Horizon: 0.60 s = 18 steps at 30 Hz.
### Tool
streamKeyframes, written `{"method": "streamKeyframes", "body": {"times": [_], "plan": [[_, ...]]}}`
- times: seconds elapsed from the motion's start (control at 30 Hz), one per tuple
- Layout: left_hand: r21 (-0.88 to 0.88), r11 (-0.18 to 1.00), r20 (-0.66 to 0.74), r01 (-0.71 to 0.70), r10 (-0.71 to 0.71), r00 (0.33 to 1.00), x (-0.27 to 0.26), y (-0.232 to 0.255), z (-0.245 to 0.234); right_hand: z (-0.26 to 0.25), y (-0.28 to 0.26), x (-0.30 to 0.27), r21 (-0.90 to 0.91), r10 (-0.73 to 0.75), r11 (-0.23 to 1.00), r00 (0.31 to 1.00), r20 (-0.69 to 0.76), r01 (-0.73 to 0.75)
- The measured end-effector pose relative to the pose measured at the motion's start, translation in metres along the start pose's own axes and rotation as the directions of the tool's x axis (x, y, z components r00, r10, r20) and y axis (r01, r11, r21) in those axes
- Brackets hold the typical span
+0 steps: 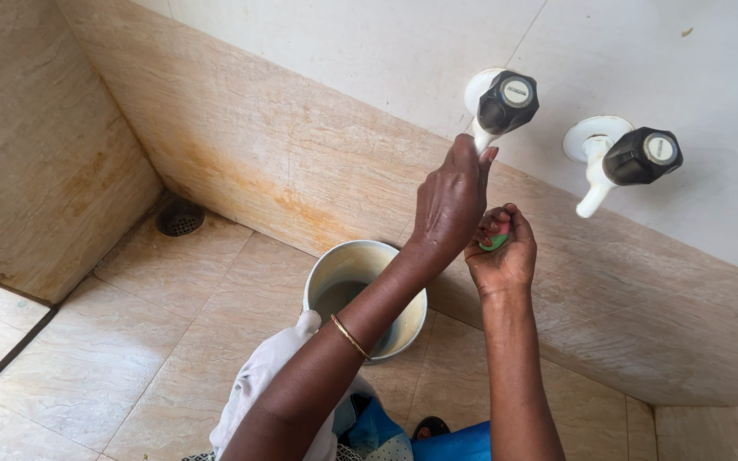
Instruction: The person wrings out a cloth in a bucket of water and uses it to wipe several sink taps, then rinses their hands under the water.
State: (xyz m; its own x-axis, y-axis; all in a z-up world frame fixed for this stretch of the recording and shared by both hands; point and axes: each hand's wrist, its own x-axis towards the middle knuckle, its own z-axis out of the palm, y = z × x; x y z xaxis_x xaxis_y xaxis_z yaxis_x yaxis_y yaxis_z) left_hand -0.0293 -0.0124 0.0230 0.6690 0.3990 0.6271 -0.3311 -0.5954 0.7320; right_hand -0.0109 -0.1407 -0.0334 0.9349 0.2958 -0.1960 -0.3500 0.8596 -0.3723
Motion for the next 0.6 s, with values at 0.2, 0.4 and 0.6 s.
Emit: {"method": "streamKeyframes", "body": {"times": [0.2,0.4,0.6], "plan": [[-0.221,0.959,0.239,0.176,-0.122,0.963,0.009,-0.010,0.001,0.001,0.007,-0.002,-0.028,-0.019,0.999,0.999,-0.031,0.018],[-0.781,0.001,0.623,0.624,-0.057,0.780,0.006,-0.035,0.012,-0.011,0.004,0.009,-0.016,-0.030,0.999,0.999,0.036,0.031],[-0.604,0.609,0.342,0.514,-0.384,0.857,-0.035,-0.032,0.052,0.002,0.009,0.001,-0.241,-0.232,0.944,0.973,0.003,0.226]]}}
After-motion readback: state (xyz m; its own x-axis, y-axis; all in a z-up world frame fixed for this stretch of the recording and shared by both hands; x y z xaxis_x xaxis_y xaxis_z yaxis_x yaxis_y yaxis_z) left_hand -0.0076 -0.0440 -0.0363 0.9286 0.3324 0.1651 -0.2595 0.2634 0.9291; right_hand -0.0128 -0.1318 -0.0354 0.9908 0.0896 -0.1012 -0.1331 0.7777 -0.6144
